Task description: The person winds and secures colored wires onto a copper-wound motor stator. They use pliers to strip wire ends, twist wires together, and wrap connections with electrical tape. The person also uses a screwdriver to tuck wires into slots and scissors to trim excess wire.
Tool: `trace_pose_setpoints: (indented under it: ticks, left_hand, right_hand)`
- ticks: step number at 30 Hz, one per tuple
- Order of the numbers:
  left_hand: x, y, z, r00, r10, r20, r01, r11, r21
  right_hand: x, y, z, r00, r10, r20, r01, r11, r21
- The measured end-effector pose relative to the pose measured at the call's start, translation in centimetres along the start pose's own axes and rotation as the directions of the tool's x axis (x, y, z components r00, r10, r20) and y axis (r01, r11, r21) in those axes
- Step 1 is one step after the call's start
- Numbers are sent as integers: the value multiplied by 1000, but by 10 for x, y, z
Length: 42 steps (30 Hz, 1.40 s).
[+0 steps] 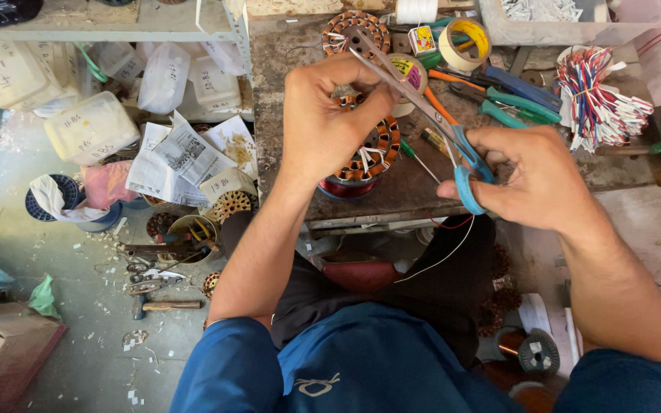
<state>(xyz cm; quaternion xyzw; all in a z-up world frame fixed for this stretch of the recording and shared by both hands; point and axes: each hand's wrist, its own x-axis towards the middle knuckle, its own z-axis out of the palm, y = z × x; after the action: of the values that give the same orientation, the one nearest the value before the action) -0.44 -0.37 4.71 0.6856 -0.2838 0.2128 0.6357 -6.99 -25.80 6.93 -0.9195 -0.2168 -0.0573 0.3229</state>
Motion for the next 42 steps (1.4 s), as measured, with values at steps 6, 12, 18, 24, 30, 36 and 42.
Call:
trace_pose_setpoints:
  ticks: [6,12,18,24,30,36,42]
  left_hand:
    - [-1,-5,0,997,-70,32,73,991,-108]
    - [-7,-6,-6,996,-95,-1,93,981,-171]
    - [-20,-8,-11,992,-120,-32,113,981,-156]
    - [-27,-23,-8,994,-100,-34,79,920,-384]
    - [-29,-40,2,992,-124,-18,84,764,-640]
    - [-35,-36,-2,991,-136,-3,96,718,-690]
    - [-29,-27,-10,997,-75,-6,61,851,-521]
  right_hand:
    - [-4,16,8,983,177,37,-180,943,279]
    - [-14,44,10,984,177,-9,-156,891,426]
    - [-39,70,26,933,353,-67,-342,930,133]
    - [-55,105,32,937,323,-136,-349,888,-298]
    - [-34,110,10,974,194,117,-124,890,-439]
    - [20,2,10,982,-134,-130,96,960,-265]
    - [60,-42,62,919,-87,-385,222,920,322]
